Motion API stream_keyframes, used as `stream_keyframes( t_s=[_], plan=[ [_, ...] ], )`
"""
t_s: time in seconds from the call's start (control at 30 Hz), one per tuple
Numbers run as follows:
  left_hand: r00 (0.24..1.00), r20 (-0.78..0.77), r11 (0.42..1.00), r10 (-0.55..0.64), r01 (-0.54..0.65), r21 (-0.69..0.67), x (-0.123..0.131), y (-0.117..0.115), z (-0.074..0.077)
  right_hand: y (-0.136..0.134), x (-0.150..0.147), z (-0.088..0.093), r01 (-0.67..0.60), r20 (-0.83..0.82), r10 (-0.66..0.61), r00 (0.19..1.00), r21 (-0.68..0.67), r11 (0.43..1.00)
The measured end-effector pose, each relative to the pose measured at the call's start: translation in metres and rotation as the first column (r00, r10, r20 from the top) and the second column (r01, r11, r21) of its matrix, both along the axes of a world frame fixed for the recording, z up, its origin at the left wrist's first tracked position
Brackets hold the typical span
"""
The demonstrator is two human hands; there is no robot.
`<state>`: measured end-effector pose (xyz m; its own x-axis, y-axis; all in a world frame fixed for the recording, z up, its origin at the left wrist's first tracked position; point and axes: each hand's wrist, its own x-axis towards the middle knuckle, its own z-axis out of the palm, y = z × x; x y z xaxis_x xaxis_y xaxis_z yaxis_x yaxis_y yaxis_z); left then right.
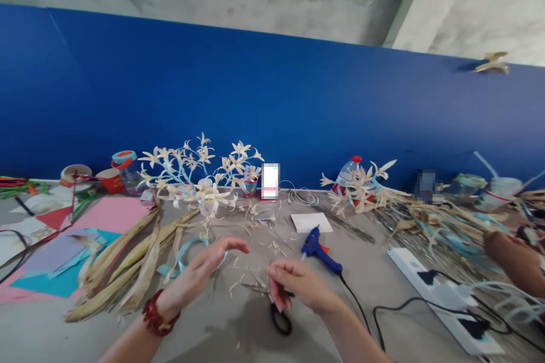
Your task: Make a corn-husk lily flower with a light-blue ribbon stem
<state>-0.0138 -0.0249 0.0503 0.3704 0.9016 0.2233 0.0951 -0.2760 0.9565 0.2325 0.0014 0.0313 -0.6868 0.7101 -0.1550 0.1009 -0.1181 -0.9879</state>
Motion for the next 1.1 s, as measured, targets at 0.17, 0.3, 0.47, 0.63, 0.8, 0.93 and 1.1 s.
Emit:
stream_keyframes(
  t_s=[0.17,0.3,0.47,0.63,0.8,0.93,1.1],
  plan=[
    [0.974,-0.130,0.965,-0.185,0.155,-0.210,0.008,0.015,0.002,0.010,0.006,0.007,-0.064,0.198,0.007,0.980,0.283,0.957],
    [0.987,-0.143,0.971,-0.079,0.043,-0.237,0.014,0.021,-0.014,0.015,0.010,0.017,-0.095,0.357,-0.176,0.917,0.625,0.775],
    [0.999,-0.043,0.958,0.016,-0.028,-0.284,0.022,0.028,-0.027,0.022,0.002,0.018,-0.130,0.227,-0.319,0.920,0.945,0.299],
    [0.993,0.119,0.928,0.013,0.033,-0.372,0.023,0.031,-0.034,0.032,-0.011,0.002,-0.118,0.128,-0.312,0.941,0.992,0.050],
    [0.989,0.110,0.961,0.098,-0.066,-0.268,0.026,0.034,-0.045,0.035,-0.014,-0.011,-0.022,0.207,-0.346,0.915,0.883,0.468],
    [0.960,-0.079,0.961,0.270,-0.264,0.077,0.029,0.034,-0.062,0.038,-0.022,-0.030,0.195,0.128,-0.272,0.954,0.427,0.883],
    [0.934,-0.112,0.860,0.340,-0.260,0.439,0.028,0.031,-0.074,0.037,-0.033,-0.044,0.233,-0.190,-0.282,0.941,-0.242,0.942]
  ],
)
